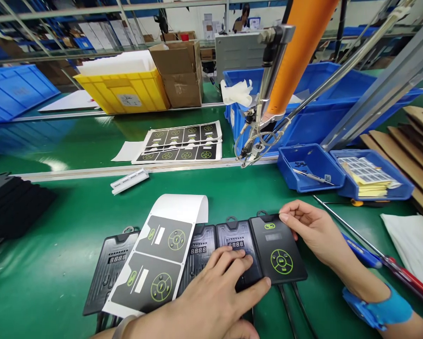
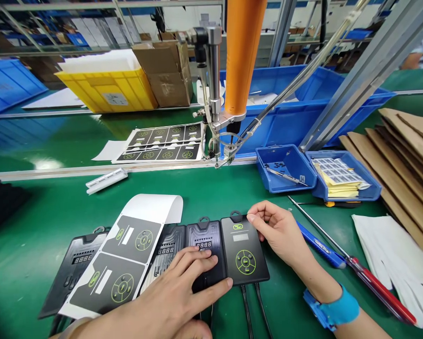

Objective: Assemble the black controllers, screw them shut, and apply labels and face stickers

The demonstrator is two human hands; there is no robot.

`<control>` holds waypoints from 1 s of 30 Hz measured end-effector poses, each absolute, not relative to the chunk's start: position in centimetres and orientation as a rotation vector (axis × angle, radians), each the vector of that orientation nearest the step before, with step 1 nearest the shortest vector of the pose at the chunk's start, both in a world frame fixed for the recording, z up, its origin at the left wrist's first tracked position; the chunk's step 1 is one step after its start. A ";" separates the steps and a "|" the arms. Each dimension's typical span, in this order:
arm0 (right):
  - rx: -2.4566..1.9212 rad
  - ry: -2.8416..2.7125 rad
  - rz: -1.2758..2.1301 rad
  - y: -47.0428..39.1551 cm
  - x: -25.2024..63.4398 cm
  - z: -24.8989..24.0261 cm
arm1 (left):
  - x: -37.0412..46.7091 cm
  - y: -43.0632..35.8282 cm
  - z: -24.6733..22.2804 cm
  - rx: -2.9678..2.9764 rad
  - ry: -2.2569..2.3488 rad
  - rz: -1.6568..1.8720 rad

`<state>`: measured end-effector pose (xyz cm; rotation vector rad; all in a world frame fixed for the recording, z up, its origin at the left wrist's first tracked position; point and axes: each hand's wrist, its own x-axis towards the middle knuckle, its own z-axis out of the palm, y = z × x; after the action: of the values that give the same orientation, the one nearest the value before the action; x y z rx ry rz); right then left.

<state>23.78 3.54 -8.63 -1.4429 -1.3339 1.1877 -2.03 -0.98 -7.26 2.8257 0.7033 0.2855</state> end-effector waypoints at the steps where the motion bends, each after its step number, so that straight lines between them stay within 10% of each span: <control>1: -1.448 -1.333 1.176 3.5 23.7 -8.7 | -2.0 -1.0 -7.2 2.825 0.704 0.276; 30: -1.557 -1.377 1.100 3.5 23.4 -9.3 | -2.3 -1.1 -8.2 2.856 0.661 0.327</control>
<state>23.40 3.49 -9.27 -1.5566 -1.3766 1.0999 -2.34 -1.10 -8.23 2.8555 0.6614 0.3271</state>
